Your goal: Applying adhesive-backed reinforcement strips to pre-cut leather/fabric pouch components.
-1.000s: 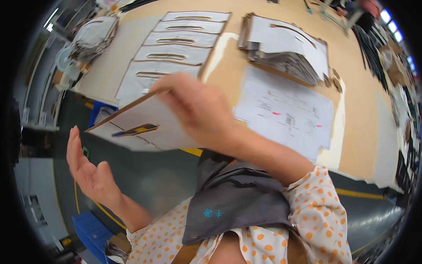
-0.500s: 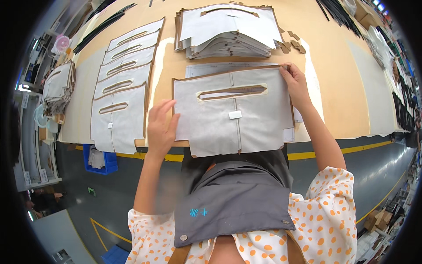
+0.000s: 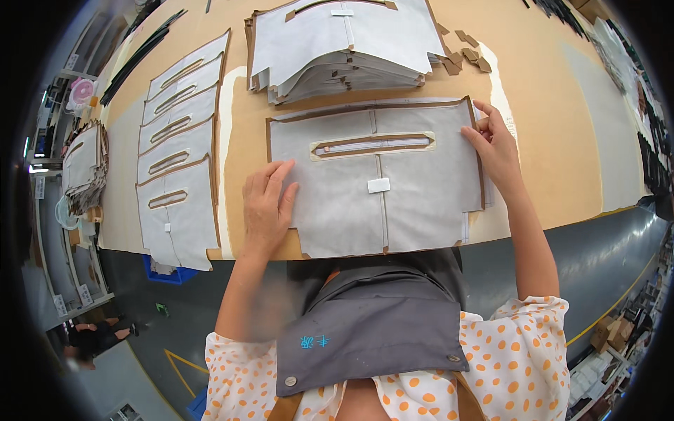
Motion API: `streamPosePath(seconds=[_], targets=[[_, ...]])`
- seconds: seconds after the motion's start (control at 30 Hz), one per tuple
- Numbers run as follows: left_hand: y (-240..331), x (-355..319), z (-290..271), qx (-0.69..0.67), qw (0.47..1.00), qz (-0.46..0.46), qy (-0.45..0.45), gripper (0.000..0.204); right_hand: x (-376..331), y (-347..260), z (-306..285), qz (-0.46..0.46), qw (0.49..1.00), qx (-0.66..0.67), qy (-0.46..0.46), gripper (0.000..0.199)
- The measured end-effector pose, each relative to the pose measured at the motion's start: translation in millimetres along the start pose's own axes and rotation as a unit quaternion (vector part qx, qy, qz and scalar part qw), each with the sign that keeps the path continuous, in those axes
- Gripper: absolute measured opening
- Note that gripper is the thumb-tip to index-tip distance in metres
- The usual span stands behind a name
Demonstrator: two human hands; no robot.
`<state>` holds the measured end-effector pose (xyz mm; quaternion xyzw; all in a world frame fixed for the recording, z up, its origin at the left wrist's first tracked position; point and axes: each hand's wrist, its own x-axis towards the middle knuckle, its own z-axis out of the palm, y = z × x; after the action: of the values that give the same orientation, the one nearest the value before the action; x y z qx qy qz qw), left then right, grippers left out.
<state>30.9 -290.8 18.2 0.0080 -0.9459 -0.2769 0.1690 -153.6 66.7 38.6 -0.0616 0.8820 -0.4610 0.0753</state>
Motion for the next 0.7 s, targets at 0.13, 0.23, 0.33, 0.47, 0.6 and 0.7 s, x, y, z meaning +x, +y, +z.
streamPosePath(seconds=[0.13, 0.23, 0.33, 0.47, 0.6, 0.7], targets=[[0, 7, 1, 0.047, 0.999, 0.015, -0.022, 0.039, 5, 5, 1, -0.016, 0.999, -0.030, 0.017, 0.052], [4, 10, 6, 0.062, 0.997, 0.019, -0.031, 0.041, 8, 7, 0, -0.006, 0.999, -0.033, 0.025, 0.051], [6, 14, 8, 0.074, 0.996, 0.019, -0.042, 0.044, 7, 6, -1, -0.003, 0.999, -0.040, 0.027, 0.052], [5, 14, 10, 0.083, 0.995, 0.023, -0.054, 0.049, 7, 10, 0, -0.004, 0.999, -0.032, 0.030, 0.053], [8, 15, 11, 0.094, 0.993, 0.017, -0.067, 0.051, 8, 14, -1, -0.003, 0.999, -0.030, 0.036, 0.054], [9, 14, 12, 0.107, 0.992, 0.024, -0.062, 0.052, 7, 14, -1, 0.001, 0.999, -0.025, 0.038, 0.054]])
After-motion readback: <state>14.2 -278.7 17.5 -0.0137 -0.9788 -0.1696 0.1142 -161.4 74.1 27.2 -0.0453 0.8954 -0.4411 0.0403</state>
